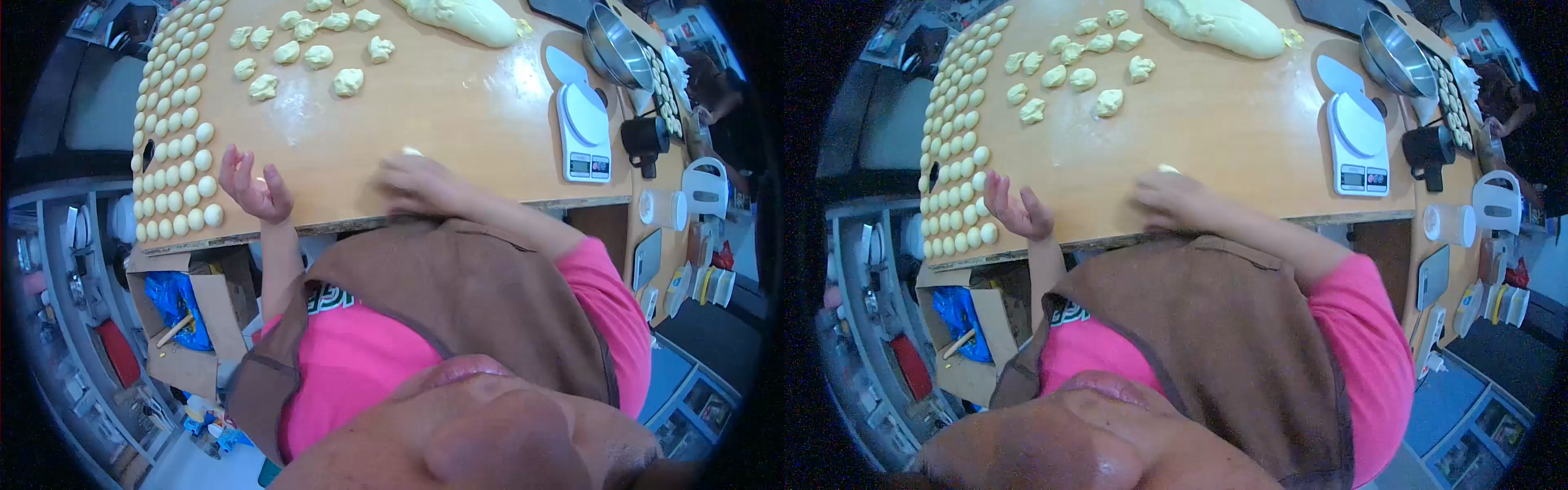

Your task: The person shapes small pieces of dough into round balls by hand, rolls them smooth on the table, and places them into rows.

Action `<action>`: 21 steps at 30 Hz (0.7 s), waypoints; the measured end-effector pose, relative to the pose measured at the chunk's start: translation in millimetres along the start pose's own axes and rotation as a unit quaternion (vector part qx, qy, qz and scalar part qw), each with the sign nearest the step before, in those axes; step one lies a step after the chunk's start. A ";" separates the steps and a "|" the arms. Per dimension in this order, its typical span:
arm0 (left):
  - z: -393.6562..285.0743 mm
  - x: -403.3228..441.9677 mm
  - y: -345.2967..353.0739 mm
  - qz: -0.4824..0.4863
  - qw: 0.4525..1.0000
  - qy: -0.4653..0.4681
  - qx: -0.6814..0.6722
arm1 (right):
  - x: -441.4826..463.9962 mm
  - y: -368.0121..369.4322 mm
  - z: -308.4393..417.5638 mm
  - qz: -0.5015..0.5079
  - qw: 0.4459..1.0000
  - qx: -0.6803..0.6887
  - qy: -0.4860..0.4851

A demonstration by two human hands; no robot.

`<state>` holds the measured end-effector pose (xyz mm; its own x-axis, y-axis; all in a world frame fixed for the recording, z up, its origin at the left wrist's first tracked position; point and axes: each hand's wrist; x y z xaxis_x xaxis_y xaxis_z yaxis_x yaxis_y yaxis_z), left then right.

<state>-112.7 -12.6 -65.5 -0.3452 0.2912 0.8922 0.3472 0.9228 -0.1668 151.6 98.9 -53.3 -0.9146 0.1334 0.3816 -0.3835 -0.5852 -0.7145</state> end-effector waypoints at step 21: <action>-4.4 3.6 2.7 0.041 0.999 -0.021 0.006 | 30.7 -9.3 -22.0 0.032 0.999 -0.028 0.018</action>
<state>-109.1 -10.2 -60.9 -0.3525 0.3751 0.8574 0.3644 0.8989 -0.2434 124.3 126.0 -47.8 -0.9408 0.1272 0.3141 -0.3306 -0.5475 -0.7687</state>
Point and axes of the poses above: each hand's wrist, its own x-axis towards the middle knuckle, its own y-axis out of the palm, z = x × y, and after that the axes turned 4 degrees about -y, right-handed
